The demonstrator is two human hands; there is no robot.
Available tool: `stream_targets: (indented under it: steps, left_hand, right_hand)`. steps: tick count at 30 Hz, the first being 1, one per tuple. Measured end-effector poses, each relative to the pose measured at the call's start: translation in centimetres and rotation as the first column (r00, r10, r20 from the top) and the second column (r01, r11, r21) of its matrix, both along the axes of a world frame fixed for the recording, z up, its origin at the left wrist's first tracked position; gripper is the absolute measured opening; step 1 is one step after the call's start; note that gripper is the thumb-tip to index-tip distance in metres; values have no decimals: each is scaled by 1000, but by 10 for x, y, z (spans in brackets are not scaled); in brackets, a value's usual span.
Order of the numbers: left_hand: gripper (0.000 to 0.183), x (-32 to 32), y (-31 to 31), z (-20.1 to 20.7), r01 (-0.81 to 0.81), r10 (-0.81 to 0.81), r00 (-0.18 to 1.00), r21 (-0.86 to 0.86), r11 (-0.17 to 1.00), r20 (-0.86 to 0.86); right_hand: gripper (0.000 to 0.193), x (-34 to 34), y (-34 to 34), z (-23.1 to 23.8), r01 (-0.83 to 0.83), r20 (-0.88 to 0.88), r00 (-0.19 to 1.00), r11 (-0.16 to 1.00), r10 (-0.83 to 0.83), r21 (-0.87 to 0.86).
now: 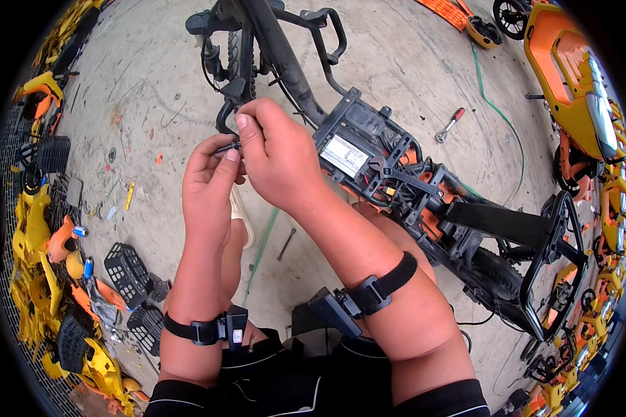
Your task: The person connects wires and secures small metal components to the frame of an electric scooter. They use a hex key to tighten fasteners and handle various small parts on the floor.
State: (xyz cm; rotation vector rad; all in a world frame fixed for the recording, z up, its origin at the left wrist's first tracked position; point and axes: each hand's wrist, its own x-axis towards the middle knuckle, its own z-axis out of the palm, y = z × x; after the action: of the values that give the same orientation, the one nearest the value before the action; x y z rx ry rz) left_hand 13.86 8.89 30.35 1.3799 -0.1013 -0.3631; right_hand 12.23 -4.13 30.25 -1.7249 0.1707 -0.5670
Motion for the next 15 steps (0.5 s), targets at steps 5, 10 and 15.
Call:
stream_targets:
  steps: [5, 10, 15]
  left_hand:
    - [22, 2, 0, 1, -11, 11, 1000, -13, 1000, 9]
    - [22, 3, 1, 0, -11, 11, 1000, -10, 1000, 13]
    - [22, 2, 1, 3, -15, 15, 1000, 30, 999, -6]
  right_hand:
    - [16, 2, 1, 2, -16, -16, 1000, 1000, 16, 18]
    - [15, 3, 2, -1, -11, -8, 1000, 1000, 11, 4]
    - [14, 2, 3, 2, -18, -19, 1000, 999, 19, 27]
